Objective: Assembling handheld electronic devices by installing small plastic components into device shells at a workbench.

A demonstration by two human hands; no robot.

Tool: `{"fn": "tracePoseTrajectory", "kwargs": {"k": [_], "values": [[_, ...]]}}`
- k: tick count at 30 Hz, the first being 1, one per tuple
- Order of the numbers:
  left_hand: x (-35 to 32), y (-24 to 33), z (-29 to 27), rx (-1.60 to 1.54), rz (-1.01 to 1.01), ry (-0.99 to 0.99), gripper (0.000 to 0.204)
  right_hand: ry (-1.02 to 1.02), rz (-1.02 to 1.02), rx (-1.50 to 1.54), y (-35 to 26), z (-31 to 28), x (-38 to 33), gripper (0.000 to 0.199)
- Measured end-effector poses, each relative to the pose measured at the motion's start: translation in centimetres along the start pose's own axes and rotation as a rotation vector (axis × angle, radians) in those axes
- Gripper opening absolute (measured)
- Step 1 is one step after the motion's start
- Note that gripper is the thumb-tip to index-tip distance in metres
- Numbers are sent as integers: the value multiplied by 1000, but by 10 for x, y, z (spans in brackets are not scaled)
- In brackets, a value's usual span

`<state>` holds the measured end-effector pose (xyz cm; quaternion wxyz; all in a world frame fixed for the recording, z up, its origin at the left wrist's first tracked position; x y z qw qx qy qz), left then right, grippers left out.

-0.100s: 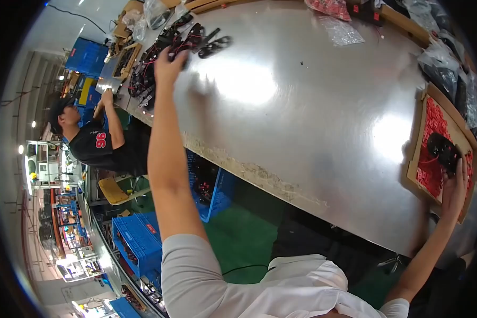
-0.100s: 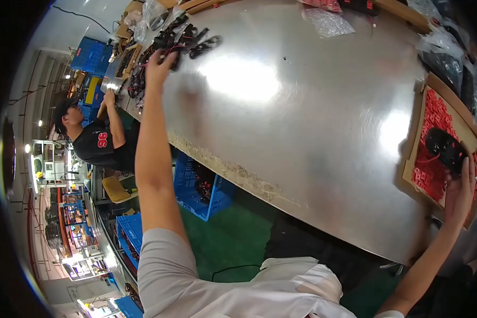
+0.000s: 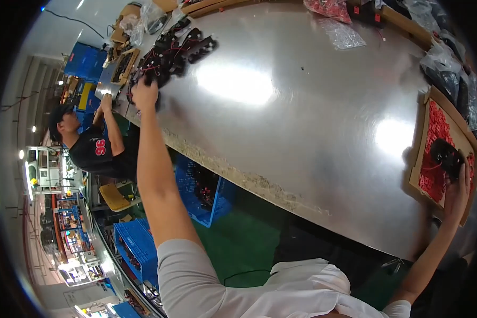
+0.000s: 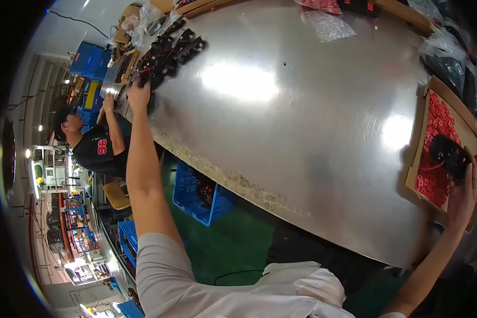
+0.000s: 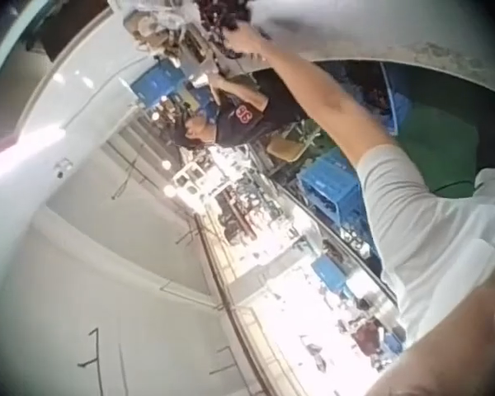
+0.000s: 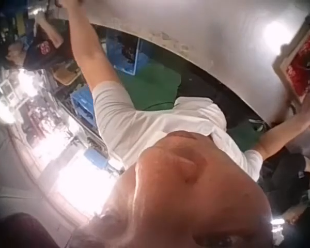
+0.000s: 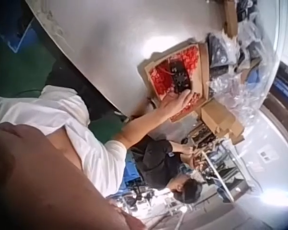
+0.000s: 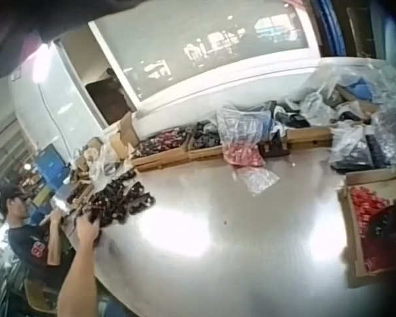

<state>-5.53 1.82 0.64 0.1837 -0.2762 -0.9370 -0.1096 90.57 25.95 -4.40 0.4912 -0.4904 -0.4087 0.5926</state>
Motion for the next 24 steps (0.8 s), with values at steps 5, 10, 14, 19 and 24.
{"fn": "tracePoseTrajectory", "kwargs": {"k": [5,10,14,19,24], "values": [[-13,8,24,184,143,-46,58,-37,-81,-160,-13,25,5,42],[-7,66,26,405,386,147,28,-43,-98,-173,-15,25,14,42],[-3,94,21,335,463,187,20,-61,-69,-152,-24,12,30,40],[-3,119,-57,-243,639,501,27,12,-68,-103,-36,51,15,39],[-45,241,-131,-1410,414,181,20,-128,-38,-69,-44,-1,-2,37]]}}
Point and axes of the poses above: each hand's wrist, its own x-axis towards the middle knuckle, its own z-axis out of the palm, y = z × x, the point moved 4 cm from there along x, towards the middle knuckle, and after that the axes turned 7 degrees about z, right-handed, at the moved point
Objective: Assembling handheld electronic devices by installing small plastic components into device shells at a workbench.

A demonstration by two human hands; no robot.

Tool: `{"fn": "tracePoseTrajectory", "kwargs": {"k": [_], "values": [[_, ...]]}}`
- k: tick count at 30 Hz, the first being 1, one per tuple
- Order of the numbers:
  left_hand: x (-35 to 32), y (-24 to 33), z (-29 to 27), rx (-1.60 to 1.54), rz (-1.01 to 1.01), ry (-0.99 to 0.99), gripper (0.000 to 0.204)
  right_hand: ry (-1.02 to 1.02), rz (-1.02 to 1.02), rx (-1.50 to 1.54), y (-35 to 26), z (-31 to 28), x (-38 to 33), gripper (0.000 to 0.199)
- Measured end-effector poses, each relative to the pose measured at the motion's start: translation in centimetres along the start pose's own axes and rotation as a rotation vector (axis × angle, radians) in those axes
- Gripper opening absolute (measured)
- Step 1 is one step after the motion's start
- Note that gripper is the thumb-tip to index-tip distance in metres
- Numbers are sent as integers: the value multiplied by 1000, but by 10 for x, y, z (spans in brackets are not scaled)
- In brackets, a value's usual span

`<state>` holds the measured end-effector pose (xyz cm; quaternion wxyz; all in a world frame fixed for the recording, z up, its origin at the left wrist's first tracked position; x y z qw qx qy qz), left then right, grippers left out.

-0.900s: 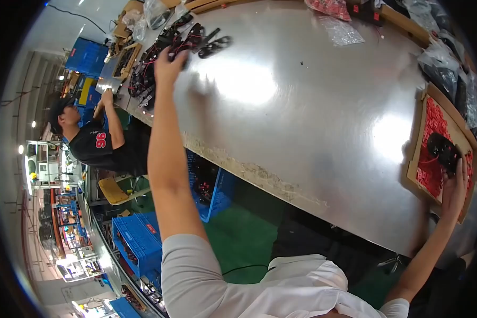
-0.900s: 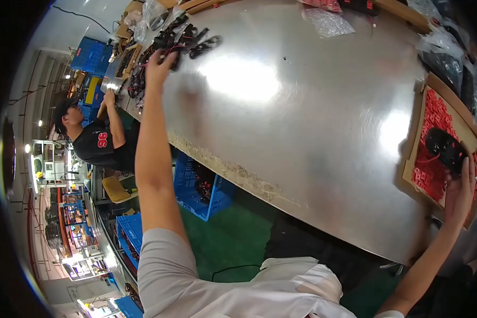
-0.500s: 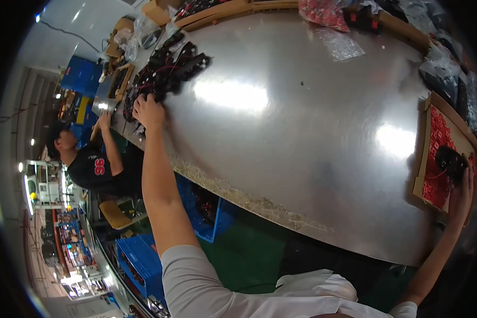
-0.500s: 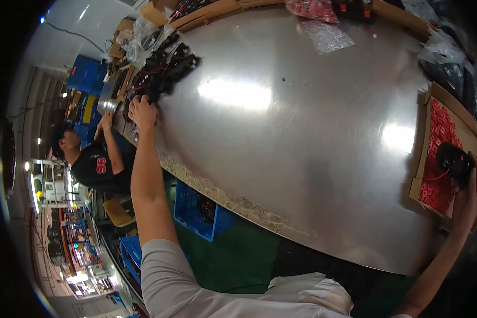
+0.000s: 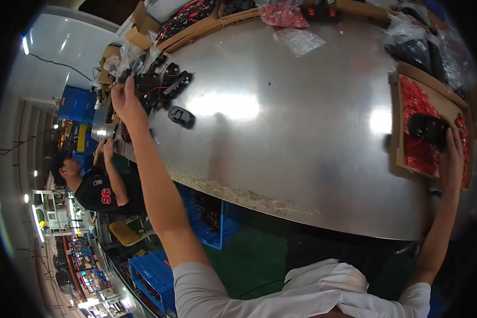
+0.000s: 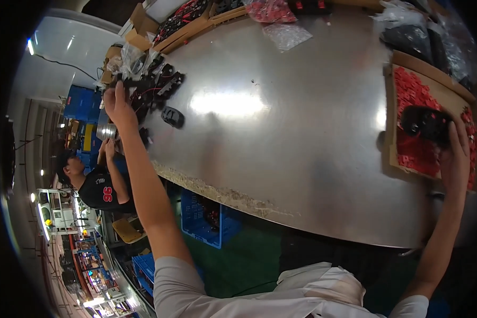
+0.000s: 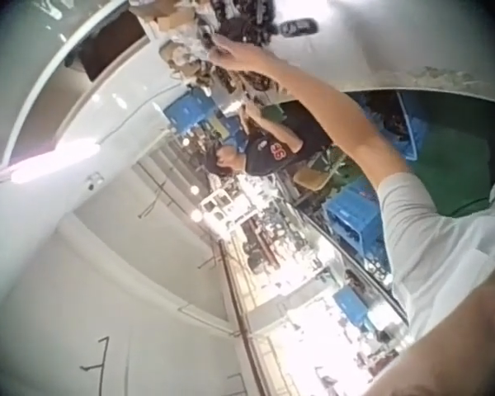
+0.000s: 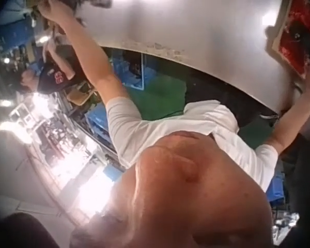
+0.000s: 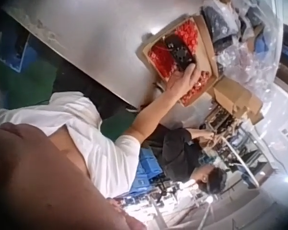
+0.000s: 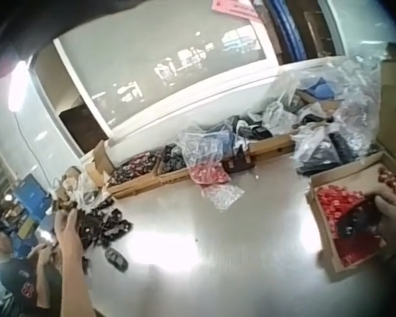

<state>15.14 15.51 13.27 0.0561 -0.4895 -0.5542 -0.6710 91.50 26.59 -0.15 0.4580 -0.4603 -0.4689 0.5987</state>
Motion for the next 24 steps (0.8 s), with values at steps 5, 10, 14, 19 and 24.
{"fn": "tracePoseTrajectory", "kwargs": {"k": [5,10,14,19,24], "values": [[-71,116,158,-578,-295,27,19,175,81,138,-30,5,-15,31],[-186,207,317,-804,-779,-40,28,121,126,252,-46,-47,-16,31],[-253,241,391,-829,-895,-214,30,71,95,336,-58,-77,-17,33],[-291,241,432,-742,-851,-324,24,54,16,371,-75,-109,-16,33],[-311,233,447,-764,-933,-394,21,101,30,345,-79,-123,-9,33]]}}
Point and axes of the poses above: each hand's wrist, its own x-axis towards the middle knuckle, its own z-axis out of the palm, y = z × x, the point moved 4 cm from there along x, towards the middle knuckle, and after that the axes turned 7 degrees about z, right-handed, at the moved point
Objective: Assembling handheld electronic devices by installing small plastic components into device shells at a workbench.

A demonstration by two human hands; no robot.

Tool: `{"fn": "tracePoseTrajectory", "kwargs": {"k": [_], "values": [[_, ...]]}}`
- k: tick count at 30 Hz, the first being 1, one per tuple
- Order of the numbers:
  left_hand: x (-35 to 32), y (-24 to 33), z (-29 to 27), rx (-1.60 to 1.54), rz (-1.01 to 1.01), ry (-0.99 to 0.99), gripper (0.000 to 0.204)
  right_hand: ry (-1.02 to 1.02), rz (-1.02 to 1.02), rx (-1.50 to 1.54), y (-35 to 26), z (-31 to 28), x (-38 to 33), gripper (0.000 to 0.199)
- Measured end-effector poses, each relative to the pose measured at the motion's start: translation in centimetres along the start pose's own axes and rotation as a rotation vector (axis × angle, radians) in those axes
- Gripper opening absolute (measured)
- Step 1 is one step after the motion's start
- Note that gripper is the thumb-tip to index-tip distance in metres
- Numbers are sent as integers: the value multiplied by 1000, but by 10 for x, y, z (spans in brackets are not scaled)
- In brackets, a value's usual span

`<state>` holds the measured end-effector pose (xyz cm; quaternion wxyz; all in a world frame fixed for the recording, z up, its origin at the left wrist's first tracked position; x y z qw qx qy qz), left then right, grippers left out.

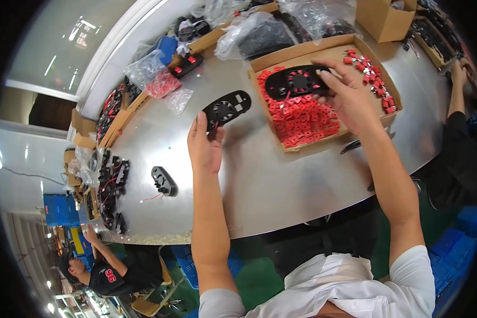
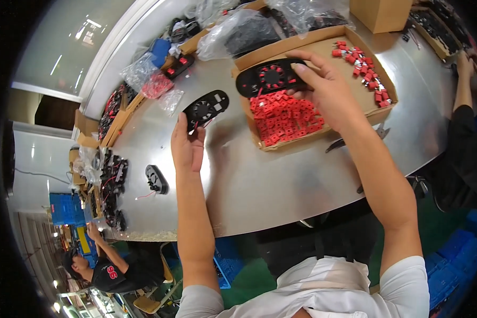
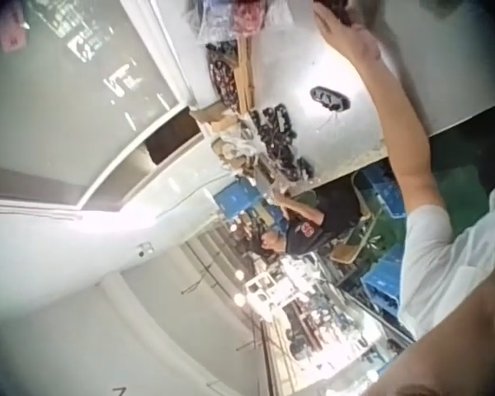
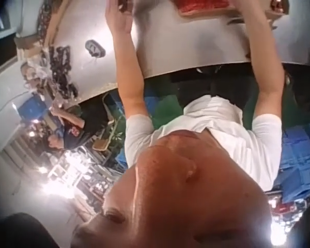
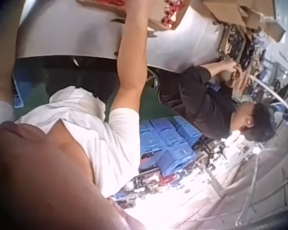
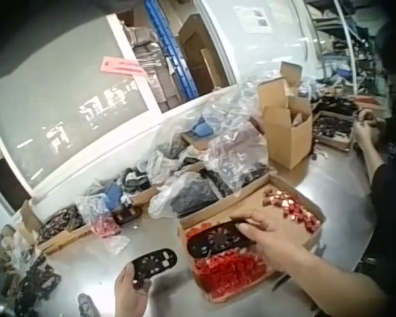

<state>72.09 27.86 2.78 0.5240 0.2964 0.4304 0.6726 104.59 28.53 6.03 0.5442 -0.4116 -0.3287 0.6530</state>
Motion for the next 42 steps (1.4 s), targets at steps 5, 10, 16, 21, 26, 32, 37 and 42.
{"fn": "tracePoseTrajectory", "kwargs": {"k": [5,10,16,21,26,32,37,42], "values": [[0,-9,21,-20,-18,-81,18,-70,-12,-15,-1,-14,11,32],[3,-11,24,-38,18,-154,17,-47,-5,-32,3,-17,13,31],[0,-18,14,-127,-7,-156,30,-63,41,-15,10,-20,15,32],[1,-11,11,-66,-33,-181,37,-12,38,-16,20,-12,20,33],[7,-16,-14,-70,-35,-173,36,6,32,-1,42,-3,19,30],[3,-21,-20,17,-49,-184,38,-62,13,-54,54,2,14,29],[-10,-9,-14,133,-75,-192,34,-37,20,-42,48,-8,12,30],[-46,49,-61,477,-20,25,35,-9,55,-5,37,-5,-2,34]]}}
Point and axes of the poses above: each hand's wrist, its own x-axis towards the middle knuckle, its own z-axis out of the palm, y = z × x, the point moved 4 cm from there along x, towards the middle knuckle, and after that the axes turned 7 degrees about z, right-handed, at the moved point
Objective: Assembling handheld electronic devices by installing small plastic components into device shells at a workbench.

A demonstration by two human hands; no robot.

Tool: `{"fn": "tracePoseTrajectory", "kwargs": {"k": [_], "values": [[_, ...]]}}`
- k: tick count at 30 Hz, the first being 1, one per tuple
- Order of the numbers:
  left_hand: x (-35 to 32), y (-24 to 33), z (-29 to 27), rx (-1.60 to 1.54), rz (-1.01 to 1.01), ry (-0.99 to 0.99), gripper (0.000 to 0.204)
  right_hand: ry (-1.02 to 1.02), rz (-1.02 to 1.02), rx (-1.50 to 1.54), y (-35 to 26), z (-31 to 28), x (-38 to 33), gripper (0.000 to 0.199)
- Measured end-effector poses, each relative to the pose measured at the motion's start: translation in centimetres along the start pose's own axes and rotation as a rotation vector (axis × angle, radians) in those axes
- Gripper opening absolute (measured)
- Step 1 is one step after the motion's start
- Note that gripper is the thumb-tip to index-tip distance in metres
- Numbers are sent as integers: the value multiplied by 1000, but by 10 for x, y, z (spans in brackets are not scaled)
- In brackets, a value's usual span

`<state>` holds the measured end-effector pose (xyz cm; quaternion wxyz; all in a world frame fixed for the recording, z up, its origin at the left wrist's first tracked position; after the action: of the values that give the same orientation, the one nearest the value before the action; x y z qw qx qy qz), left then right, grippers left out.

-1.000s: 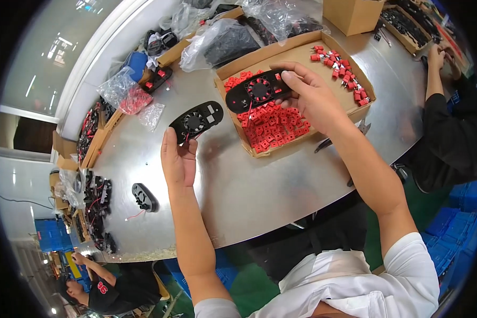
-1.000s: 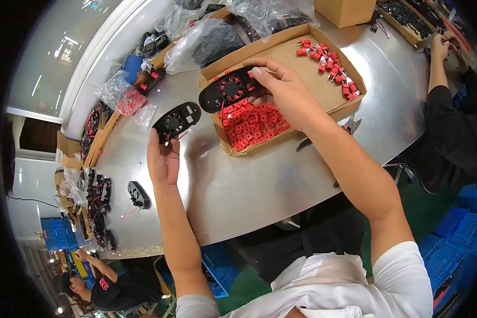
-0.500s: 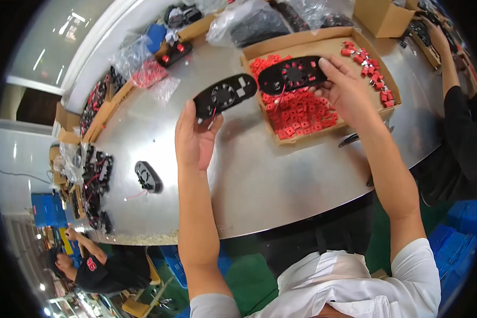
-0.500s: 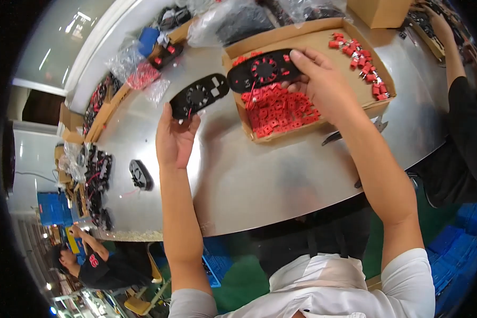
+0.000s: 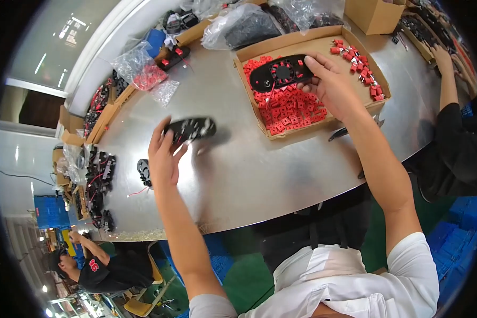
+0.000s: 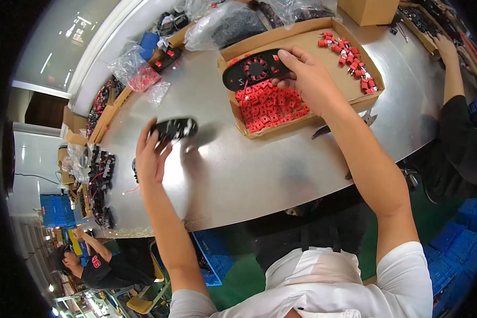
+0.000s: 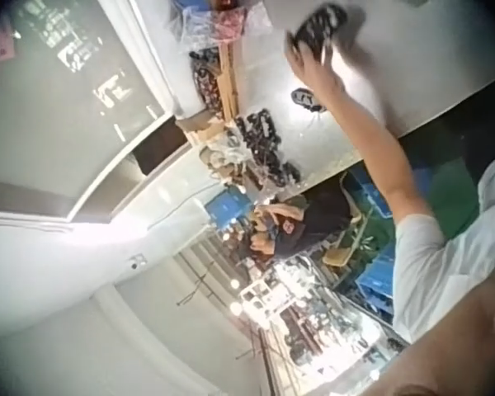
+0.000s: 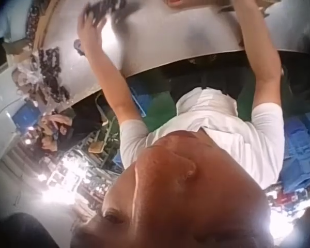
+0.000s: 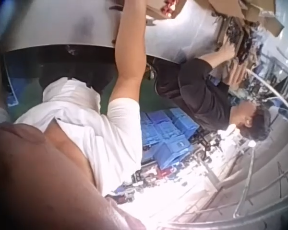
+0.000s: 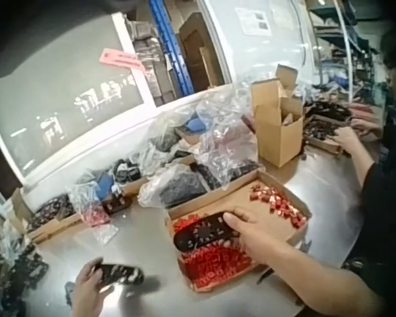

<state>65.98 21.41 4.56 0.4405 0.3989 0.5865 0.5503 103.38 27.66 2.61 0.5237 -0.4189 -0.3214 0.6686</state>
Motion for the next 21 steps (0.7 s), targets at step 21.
{"fn": "tracePoseTrajectory", "kwargs": {"k": [21], "values": [[62,20,-205,1297,463,594,79,-33,3,10,-45,-29,-22,28]]}}
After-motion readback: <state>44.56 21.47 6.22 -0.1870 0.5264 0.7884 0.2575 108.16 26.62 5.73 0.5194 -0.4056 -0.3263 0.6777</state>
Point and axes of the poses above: each hand's wrist, its own x-axis towards the middle knuckle, its own z-axis out of the palm, y = z × x, the point moved 4 cm from there along x, towards the middle knuckle, and after that the axes turned 7 degrees about z, right-handed, at the moved point
